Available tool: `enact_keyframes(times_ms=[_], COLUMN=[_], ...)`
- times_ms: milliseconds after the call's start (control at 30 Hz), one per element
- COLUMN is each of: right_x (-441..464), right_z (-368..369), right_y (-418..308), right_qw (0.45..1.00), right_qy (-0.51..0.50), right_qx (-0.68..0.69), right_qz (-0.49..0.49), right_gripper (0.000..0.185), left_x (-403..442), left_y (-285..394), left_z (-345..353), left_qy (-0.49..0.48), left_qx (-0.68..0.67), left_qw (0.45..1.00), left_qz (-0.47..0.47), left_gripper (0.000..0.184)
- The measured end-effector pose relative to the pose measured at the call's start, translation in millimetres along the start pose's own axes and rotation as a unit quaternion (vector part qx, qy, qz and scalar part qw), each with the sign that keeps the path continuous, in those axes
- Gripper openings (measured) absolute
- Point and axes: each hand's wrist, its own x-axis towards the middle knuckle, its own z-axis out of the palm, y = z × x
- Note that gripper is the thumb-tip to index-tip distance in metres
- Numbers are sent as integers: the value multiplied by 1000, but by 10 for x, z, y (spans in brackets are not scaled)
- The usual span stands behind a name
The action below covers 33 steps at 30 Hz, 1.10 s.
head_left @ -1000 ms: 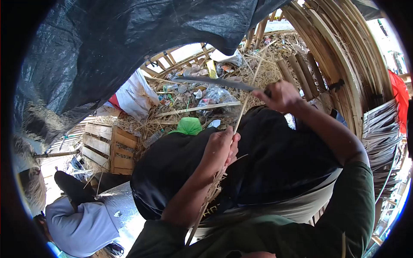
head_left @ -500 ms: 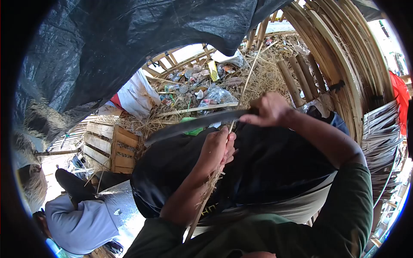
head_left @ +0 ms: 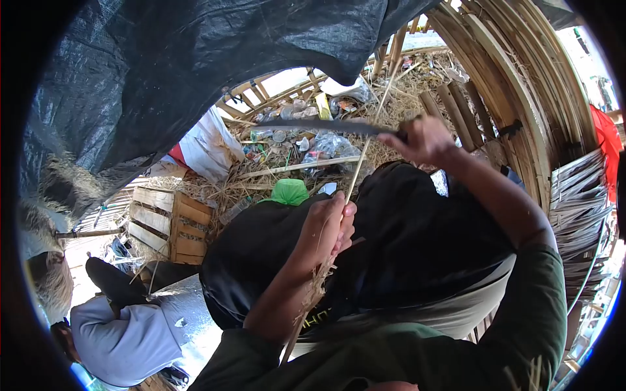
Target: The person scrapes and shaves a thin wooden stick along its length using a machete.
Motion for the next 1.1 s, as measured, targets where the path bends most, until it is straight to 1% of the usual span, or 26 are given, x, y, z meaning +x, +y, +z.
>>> enact_keyframes(times_ms=[33, 100, 200, 233, 267, 300, 333, 400, 433, 500, 600, 633, 700, 800, 833, 900, 933, 1000, 1033, 1100], right_x=[86, 272, 271, 302, 356, 100, -154, -139, 136, 455, 551, 583, 555, 489, 486, 576, 627, 601, 596, 695], right_z=[-63, -286, -165, -145, -116, 42, 199, 167, -42, -201, -210, -230, -236, -241, -261, -402, -467, -475, -495, -610], right_y=[-88, -359, -154, -50, 53, 133, 212, 226, 85, -153, -271, -251, -261, -321, -336, -325, -333, -413, -450, -508], right_qw=[993, 964, 925, 906, 840, 958, 999, 999, 884, 837, 797, 765, 731, 689, 677, 573, 517, 510, 506, 545], right_qy=[-81, -161, -256, -321, -420, -228, 6, 22, -343, -429, -389, -411, -400, -373, -361, -401, -419, -410, -407, -411], right_qx=[75, 188, 258, 220, 185, 112, -52, -9, 182, 208, 330, 344, 385, 434, 448, 493, 513, 543, 556, 541], right_qz=[36, 99, 109, 163, 288, 131, 9, 32, 259, 268, 324, 357, 398, 445, 458, 517, 542, 527, 519, 491], right_gripper=[37, 42, 49, 52, 55, 52, 50, 46, 47, 68, 71, 67, 62, 54, 51, 49, 47, 45, 44, 44], left_x=[31, 83, 14, -12, -38, -56, -59, -8, 30, 94, 100, 105, 117, 165, 207, 291, 302, 325, 347, 424], left_y=[-1, -62, -37, -23, -16, -25, -45, -58, -75, -112, -89, -91, -108, -114, -143, -178, -154, -113, -137, -196], left_z=[-22, -74, -48, -55, -61, -63, -66, -79, -91, -107, -49, -46, -56, -78, -98, -140, -131, -95, -105, -96], left_qy=[-1, -1, -6, -14, -22, -30, -32, -36, -33, -26, -18, -24, -34, -55, -68, -91, -88, -80, -75, -44], left_qx=[-5, -18, -55, -39, -25, -14, -12, -6, -2, 5, 33, 47, 71, 66, 56, 37, 21, -14, 1, 5], left_qw=[1000, 1000, 998, 999, 999, 999, 999, 999, 999, 1000, 999, 999, 997, 996, 995, 993, 994, 994, 996, 999], left_qz=[4, 5, -20, -9, 1, 11, 11, 17, 16, 12, -12, -6, 8, -34, -45, -66, -69, -74, -49, -12], left_gripper=[35, 36, 37, 38, 40, 42, 42, 42, 42, 42, 43, 43, 45, 40, 41, 43, 44, 46, 44, 42])
